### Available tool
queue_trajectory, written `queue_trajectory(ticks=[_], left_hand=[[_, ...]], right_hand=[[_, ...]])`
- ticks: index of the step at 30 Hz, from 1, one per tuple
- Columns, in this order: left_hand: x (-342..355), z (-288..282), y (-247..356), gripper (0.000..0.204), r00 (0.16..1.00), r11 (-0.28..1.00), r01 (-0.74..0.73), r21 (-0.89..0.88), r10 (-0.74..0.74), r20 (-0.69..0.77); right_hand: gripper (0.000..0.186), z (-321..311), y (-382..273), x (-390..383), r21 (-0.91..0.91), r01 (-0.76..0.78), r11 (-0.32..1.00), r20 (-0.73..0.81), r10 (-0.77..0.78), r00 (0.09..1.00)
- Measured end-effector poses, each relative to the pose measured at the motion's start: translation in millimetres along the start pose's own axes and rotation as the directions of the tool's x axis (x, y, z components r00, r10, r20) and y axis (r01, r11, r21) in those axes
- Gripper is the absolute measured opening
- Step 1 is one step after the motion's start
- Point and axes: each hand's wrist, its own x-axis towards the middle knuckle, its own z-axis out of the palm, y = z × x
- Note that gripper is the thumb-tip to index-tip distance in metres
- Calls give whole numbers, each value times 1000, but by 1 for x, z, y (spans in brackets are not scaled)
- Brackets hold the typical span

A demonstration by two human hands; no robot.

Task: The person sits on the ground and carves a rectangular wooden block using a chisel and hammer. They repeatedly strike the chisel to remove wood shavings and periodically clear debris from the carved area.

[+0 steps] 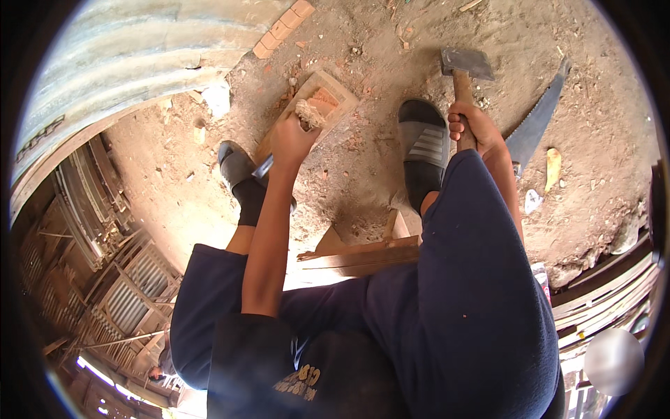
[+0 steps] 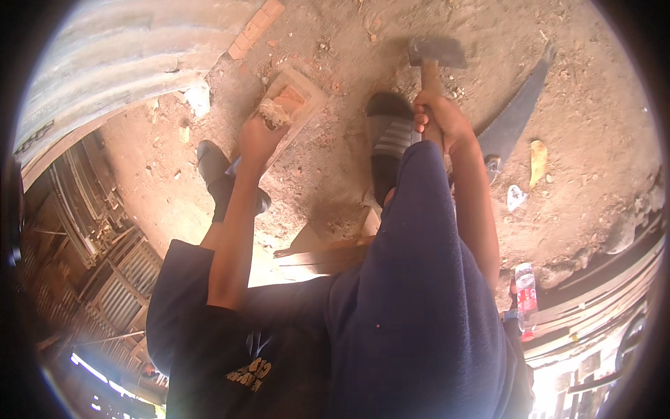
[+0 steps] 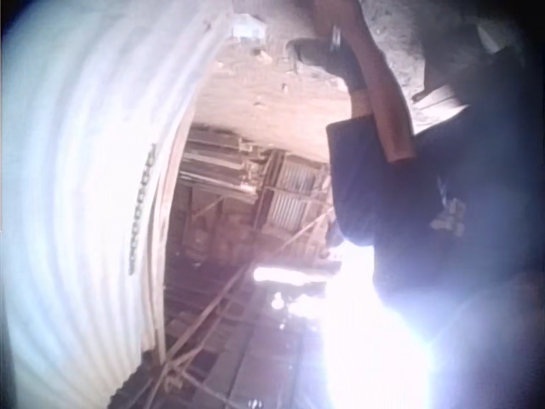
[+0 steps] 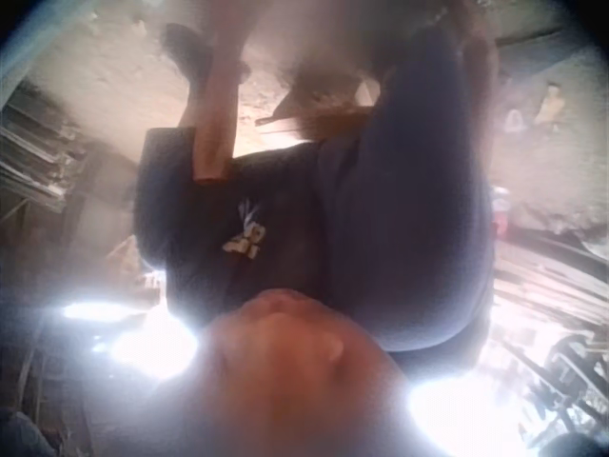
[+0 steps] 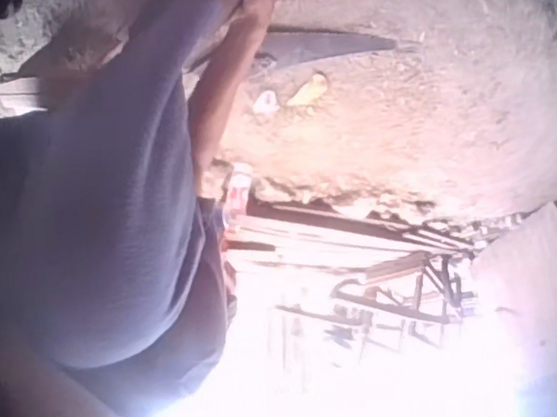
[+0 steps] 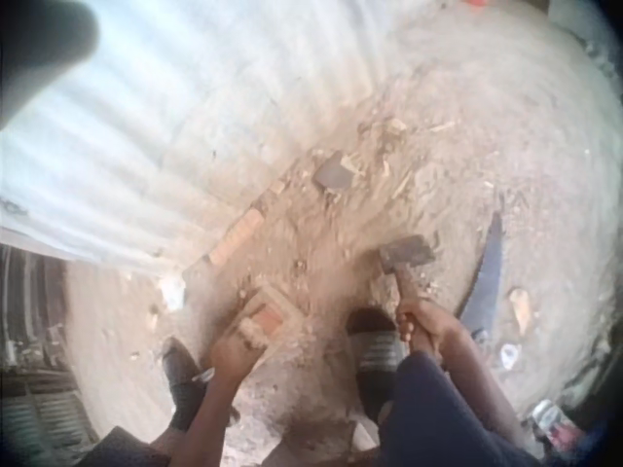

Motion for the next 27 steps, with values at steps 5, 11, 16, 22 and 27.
queue_trajectory(ticks=[5,11,16,22,27], left_hand=[[20,0,-18,53,987,910,151,-386,-121,103],[72,-19,-65,61,853,777,504,-376,-382,355],[68,-3,-91,89,867,902,415,-122,-351,354],[63,15,-102,91,895,908,390,-154,-334,295],[66,3,-82,90,839,892,443,-86,-379,390]], right_hand=[[18,-3,10,7,-211,82,974,-83,-102,991],[56,23,15,-4,-989,65,133,-55,-742,668],[95,118,27,9,-832,331,-445,530,-461,712],[127,190,27,90,-315,564,-763,829,68,554],[128,200,40,109,-228,578,-783,790,198,580]])
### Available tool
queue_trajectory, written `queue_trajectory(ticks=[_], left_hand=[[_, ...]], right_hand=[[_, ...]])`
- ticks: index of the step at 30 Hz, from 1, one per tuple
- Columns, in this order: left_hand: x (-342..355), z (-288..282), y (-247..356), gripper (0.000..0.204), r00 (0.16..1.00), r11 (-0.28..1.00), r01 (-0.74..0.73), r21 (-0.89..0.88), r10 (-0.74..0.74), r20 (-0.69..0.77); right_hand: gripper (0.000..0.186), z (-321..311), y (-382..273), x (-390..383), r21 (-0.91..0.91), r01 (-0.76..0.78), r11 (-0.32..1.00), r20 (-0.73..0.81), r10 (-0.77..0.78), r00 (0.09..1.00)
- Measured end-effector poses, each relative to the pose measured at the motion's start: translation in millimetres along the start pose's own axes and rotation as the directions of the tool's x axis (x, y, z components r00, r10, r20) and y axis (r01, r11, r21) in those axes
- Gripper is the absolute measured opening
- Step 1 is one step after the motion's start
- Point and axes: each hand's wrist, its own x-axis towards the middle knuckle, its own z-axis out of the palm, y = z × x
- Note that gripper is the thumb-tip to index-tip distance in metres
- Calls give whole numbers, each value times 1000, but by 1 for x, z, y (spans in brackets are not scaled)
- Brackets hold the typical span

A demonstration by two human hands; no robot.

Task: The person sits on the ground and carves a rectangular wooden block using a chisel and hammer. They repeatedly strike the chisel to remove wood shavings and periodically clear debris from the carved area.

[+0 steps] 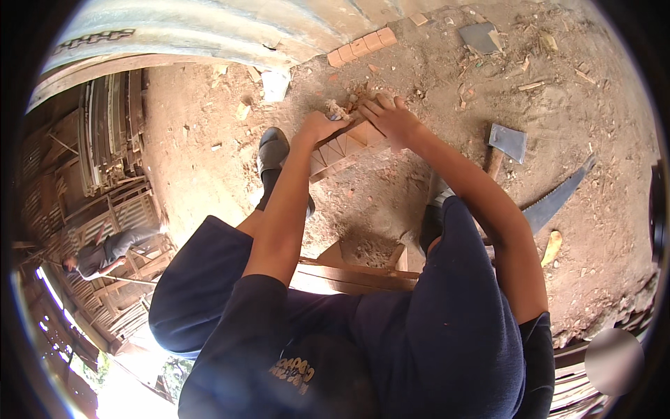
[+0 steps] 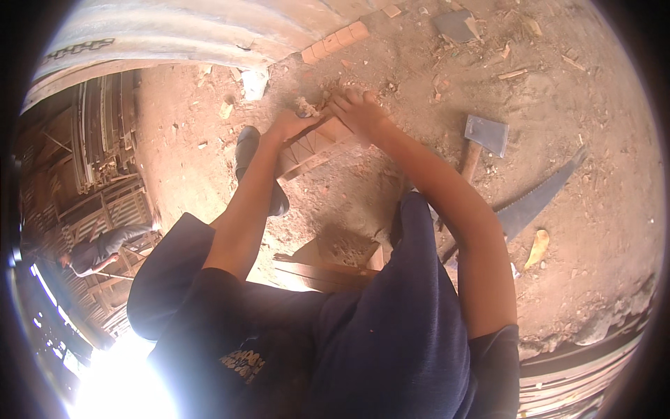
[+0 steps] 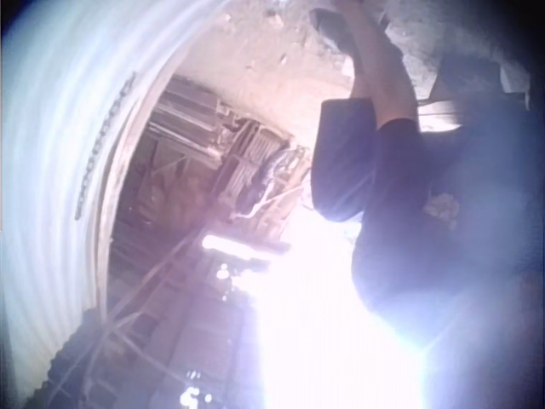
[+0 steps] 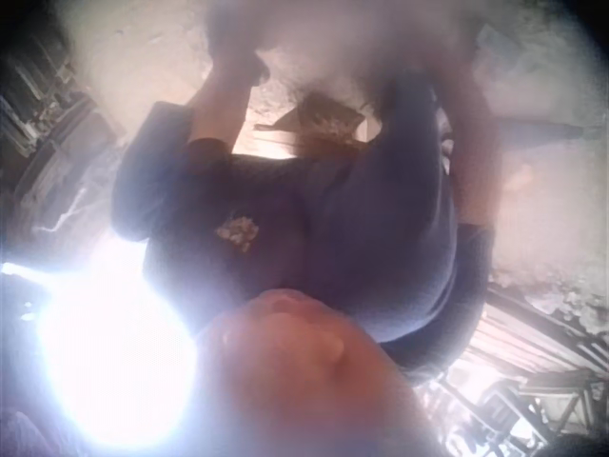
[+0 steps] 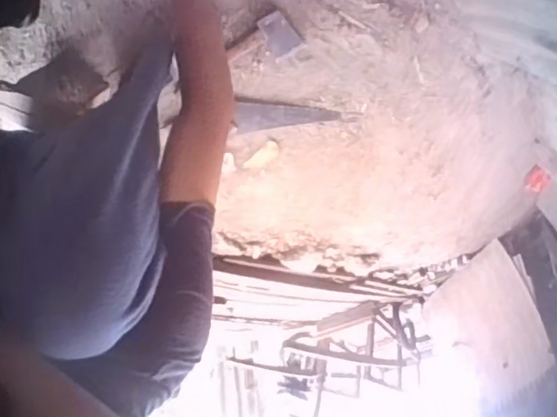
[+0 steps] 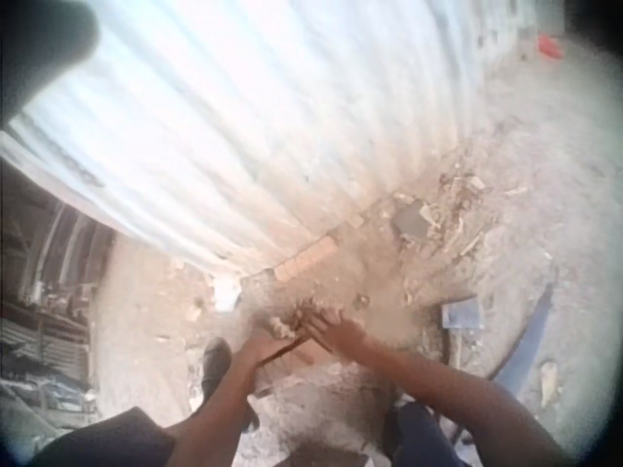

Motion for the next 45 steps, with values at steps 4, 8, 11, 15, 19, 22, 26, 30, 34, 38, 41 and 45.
queue_trajectory(ticks=[4,8,11,15,19,22,26,30,34,38,41,45], left_hand=[[-8,-4,-5,92,999,1000,-23,-6,23,-23],[-14,7,18,95,999,999,-42,13,41,31],[-25,18,25,91,993,993,-111,42,109,40],[-21,23,38,81,989,990,-136,43,133,72],[-31,21,48,69,983,969,-172,-176,158,-90],[-59,6,96,63,979,907,-204,-368,190,-73],[-87,15,138,61,910,877,-414,-242,406,-87],[-82,27,142,59,926,922,-377,87,376,32],[-66,29,146,52,920,933,-358,25,349,177],[-55,33,138,44,940,950,-302,77,284,189],[-49,34,123,47,941,939,-339,65,338,30],[-57,16,125,42,888,917,-399,-20,381,-257]], right_hand=[[123,-2,-1,-3,58,48,997,-80,-44,996],[116,10,6,-36,169,43,985,-86,-29,996],[110,-4,-2,-68,171,-8,985,5,7,1000],[102,16,2,-79,179,-102,979,-113,123,986],[86,-4,5,-106,467,-338,817,-223,479,849],[65,6,33,-157,623,-534,571,-331,812,482],[56,23,21,-208,578,-753,315,-220,948,228],[47,54,-3,-197,583,-769,264,-238,960,149],[41,39,-10,-197,617,-785,62,-100,995,-1],[51,42,-6,-194,603,-798,-17,-8,1000,-27],[48,46,-4,-190,610,-792,-8,8,1000,-4],[68,54,11,-203,675,-729,112,-67,994,91]])
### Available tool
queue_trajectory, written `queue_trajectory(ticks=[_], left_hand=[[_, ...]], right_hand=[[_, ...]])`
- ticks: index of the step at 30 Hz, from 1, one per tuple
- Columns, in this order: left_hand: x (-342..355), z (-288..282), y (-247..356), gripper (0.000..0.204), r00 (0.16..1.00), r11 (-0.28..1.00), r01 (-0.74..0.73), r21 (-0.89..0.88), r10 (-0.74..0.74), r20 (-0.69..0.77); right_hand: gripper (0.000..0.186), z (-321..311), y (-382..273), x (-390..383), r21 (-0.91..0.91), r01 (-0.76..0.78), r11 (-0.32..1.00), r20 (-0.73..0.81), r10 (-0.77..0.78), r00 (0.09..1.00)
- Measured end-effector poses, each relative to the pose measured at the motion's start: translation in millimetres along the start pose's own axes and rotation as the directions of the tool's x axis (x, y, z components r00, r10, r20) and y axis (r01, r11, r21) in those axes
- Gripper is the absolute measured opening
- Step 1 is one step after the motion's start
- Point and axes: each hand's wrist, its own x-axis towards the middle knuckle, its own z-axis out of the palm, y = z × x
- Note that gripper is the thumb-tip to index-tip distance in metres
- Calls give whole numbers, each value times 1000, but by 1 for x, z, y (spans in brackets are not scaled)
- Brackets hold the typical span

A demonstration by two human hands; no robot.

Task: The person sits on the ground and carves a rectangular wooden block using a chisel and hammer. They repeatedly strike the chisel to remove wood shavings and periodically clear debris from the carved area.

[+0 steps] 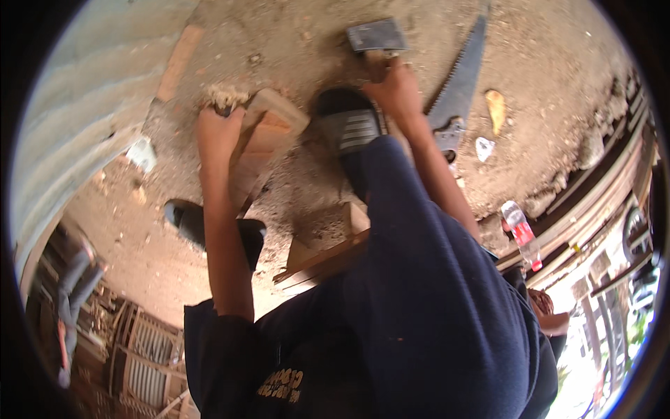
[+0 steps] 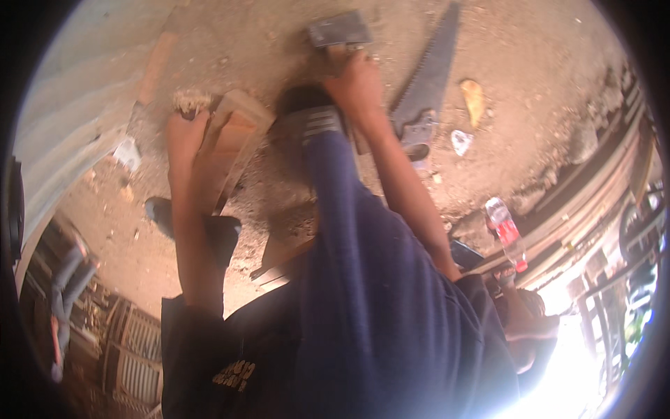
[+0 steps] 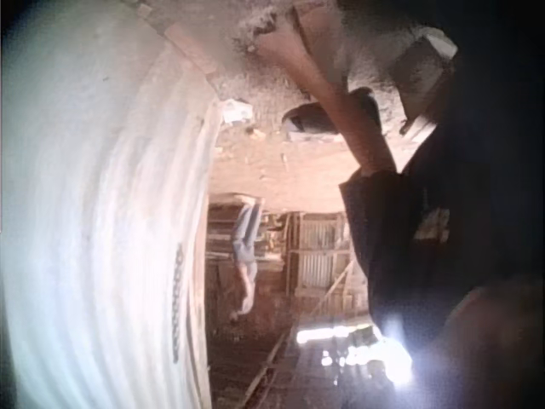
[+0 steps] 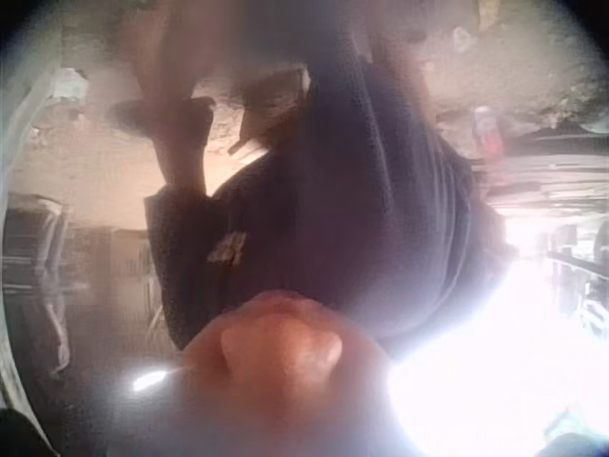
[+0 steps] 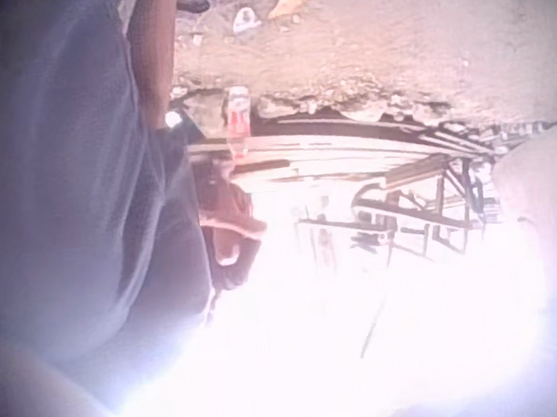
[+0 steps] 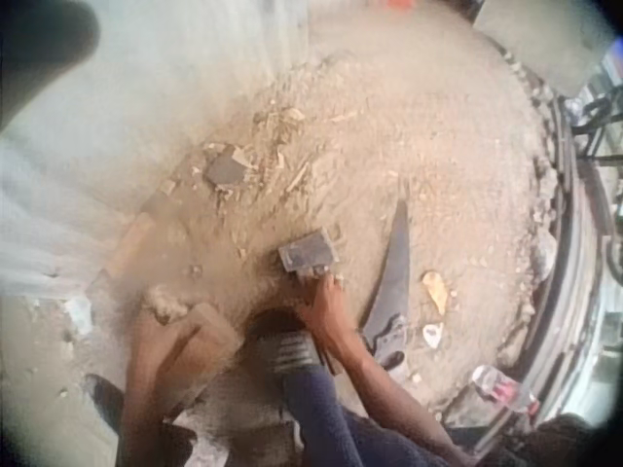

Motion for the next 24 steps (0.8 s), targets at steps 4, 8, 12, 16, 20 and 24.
queue_trajectory(ticks=[4,8,12,16,20,24], left_hand=[[-2,-30,35,31,999,955,-22,-297,6,-53],[-11,-31,65,17,995,787,-83,-611,102,-3],[-23,9,114,15,853,673,-510,-536,478,-210],[-32,43,144,19,874,783,-486,-389,437,-211],[-30,59,149,19,925,803,-375,-464,356,-132],[-27,68,141,23,960,849,-235,-474,278,21]], right_hand=[[54,-14,5,23,178,-222,959,296,163,941],[29,-21,6,37,622,-650,437,714,25,700],[7,-42,6,77,564,-824,54,798,-292,528],[17,-64,-27,56,687,-676,267,706,-24,708],[19,-80,-15,44,573,-750,331,760,129,637],[19,-78,9,25,502,-799,331,755,283,592]])
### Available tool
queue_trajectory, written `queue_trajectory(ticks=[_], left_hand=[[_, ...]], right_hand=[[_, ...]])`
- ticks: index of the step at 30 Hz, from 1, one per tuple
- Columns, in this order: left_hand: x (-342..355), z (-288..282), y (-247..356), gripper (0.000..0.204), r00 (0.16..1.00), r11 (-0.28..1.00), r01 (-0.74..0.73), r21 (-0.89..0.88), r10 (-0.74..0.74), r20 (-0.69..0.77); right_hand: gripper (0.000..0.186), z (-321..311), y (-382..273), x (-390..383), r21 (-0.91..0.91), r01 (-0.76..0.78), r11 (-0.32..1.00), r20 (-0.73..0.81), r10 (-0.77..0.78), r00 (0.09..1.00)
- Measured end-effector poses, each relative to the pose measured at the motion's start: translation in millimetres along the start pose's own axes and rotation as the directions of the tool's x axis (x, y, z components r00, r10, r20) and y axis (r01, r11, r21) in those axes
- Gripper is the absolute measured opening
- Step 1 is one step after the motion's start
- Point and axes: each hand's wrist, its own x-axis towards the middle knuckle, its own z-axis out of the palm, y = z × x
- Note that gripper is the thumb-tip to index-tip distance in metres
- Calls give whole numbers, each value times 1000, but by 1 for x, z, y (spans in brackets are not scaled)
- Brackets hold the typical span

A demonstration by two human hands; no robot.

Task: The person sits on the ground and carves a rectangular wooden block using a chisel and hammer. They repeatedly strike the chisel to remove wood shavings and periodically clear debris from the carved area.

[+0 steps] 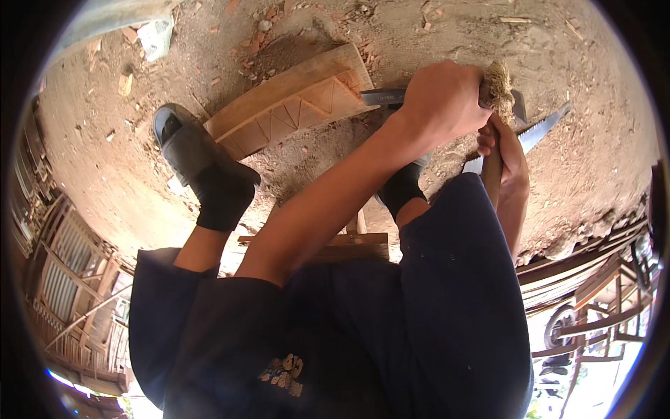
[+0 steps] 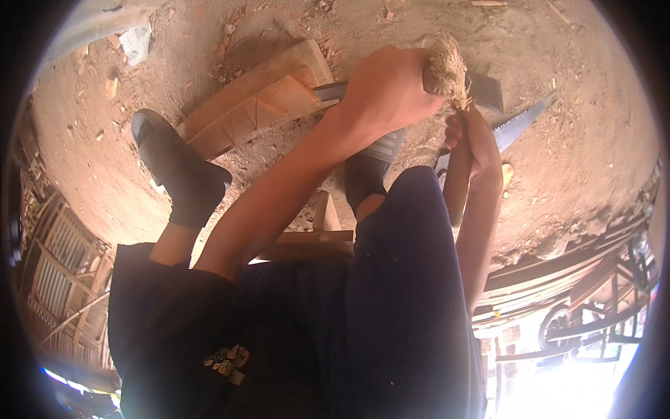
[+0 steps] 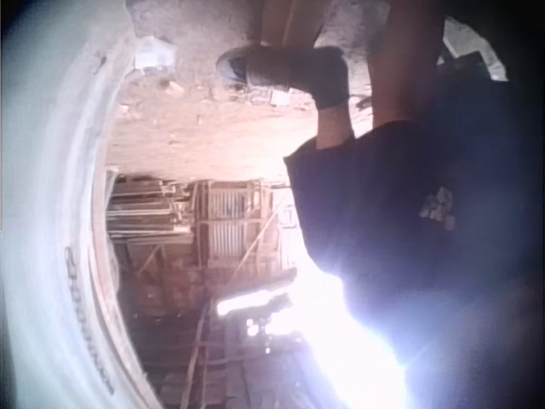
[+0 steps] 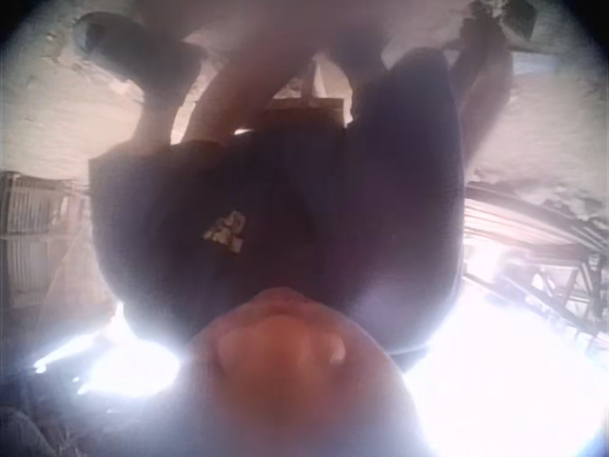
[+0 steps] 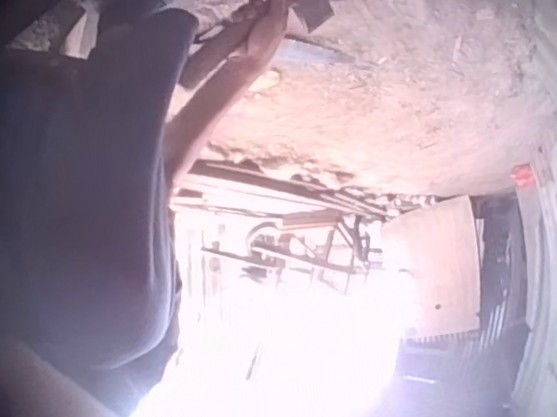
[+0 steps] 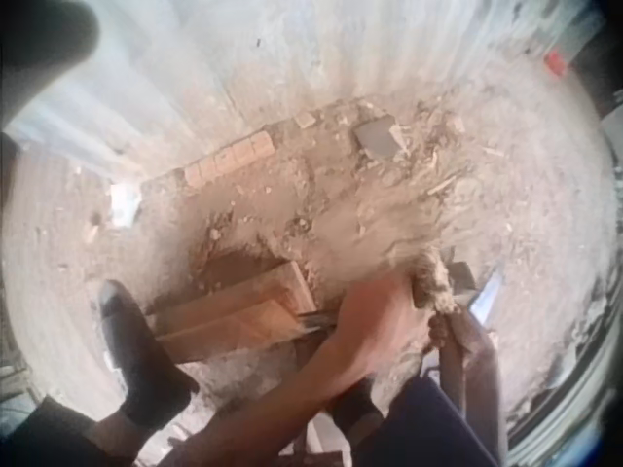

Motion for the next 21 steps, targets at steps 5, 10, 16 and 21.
queue_trajectory(ticks=[5,10,16,21], left_hand=[[5,0,-8,26,989,999,19,41,-25,144],[12,9,-14,31,994,999,30,15,-32,106],[22,11,-13,31,978,995,104,4,-103,179],[21,10,-18,27,986,991,118,-69,-109,125]], right_hand=[[25,1,14,-28,5,-13,1000,-39,13,999],[23,24,15,-51,85,-27,996,-86,35,996],[33,44,-3,-89,-101,245,964,-184,-260,948],[37,44,-30,-111,-133,398,908,-109,-412,904]])
